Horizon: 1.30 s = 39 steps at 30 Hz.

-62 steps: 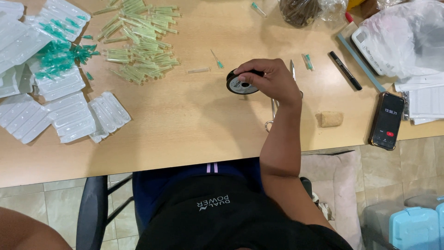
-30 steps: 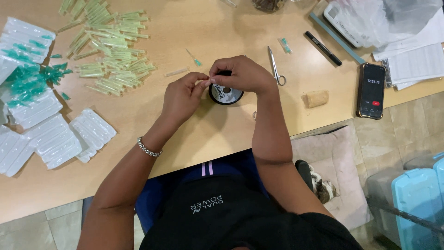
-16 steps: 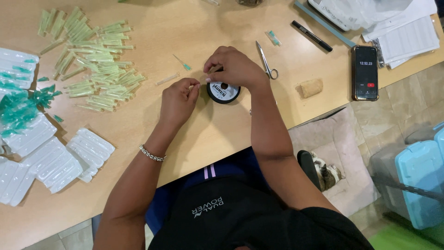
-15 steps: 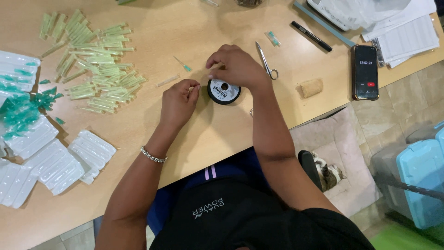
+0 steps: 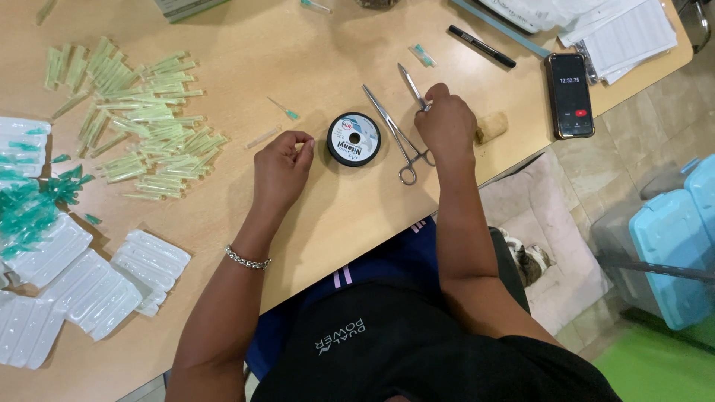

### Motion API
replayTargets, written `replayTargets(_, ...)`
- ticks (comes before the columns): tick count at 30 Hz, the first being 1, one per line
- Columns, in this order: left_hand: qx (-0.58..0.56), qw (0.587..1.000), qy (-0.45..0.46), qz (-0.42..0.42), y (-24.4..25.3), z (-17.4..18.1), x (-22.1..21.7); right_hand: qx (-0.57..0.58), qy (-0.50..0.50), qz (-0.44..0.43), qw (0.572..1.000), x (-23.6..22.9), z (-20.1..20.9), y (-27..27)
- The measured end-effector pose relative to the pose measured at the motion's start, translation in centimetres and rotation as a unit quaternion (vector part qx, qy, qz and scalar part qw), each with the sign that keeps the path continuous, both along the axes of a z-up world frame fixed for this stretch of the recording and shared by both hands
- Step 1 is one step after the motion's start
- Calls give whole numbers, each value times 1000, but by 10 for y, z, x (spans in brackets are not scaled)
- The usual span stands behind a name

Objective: The person assembles small medical supplies at a table. They use scissors to cut a thin wire and insert it into a small plastic tube, then handle a spool of wire and other items on the table.

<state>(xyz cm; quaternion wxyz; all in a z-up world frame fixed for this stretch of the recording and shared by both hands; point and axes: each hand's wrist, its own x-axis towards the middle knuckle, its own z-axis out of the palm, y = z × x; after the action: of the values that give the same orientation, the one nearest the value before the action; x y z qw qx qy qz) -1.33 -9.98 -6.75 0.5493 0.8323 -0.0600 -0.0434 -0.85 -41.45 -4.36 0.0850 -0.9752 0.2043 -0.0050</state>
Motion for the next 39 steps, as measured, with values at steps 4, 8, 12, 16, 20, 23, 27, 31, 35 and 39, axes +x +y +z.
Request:
replayTargets(4, -8, 1000, 0, 0, 1, 1, 0, -20, 2, -5, 1000, -2, 1, 5)
replayTargets(8, -15, 1000, 14, 2, 2, 1, 0, -86, -9, 16, 996, -5, -2, 5)
replayTargets(12, -23, 1000, 18, 5, 2, 2, 1, 110, -82, 5, 991, -25, 37, 26)
replayTargets(16, -20, 1000, 21, 10, 2, -1, 1, 578, -19, 47, 814, -50, 39, 55)
replayTargets(20, -42, 999, 32, 7, 4, 0, 3, 660, 188, 70, 724, -66, 37, 89)
replayTargets(23, -45, 998, 32, 0, 6, 0, 3, 655, 219, 79, 719, -61, 31, 104)
replayTargets(27, -54, 998, 37, -17, 7, 1, 4, 661, 181, 54, 726, -49, 22, 114)
replayTargets(31, -52, 998, 31, -20, 8, 3, 3, 654, 160, 66, 736, -48, 4, 106)
replayTargets(35, -85, 996, 38, 7, 7, 4, 3, 639, 137, 103, 749, -57, 38, 105)
replayTargets(39, -105, 993, 45, 23, 8, 5, 3, 572, 33, 74, 816, -54, 55, 71)
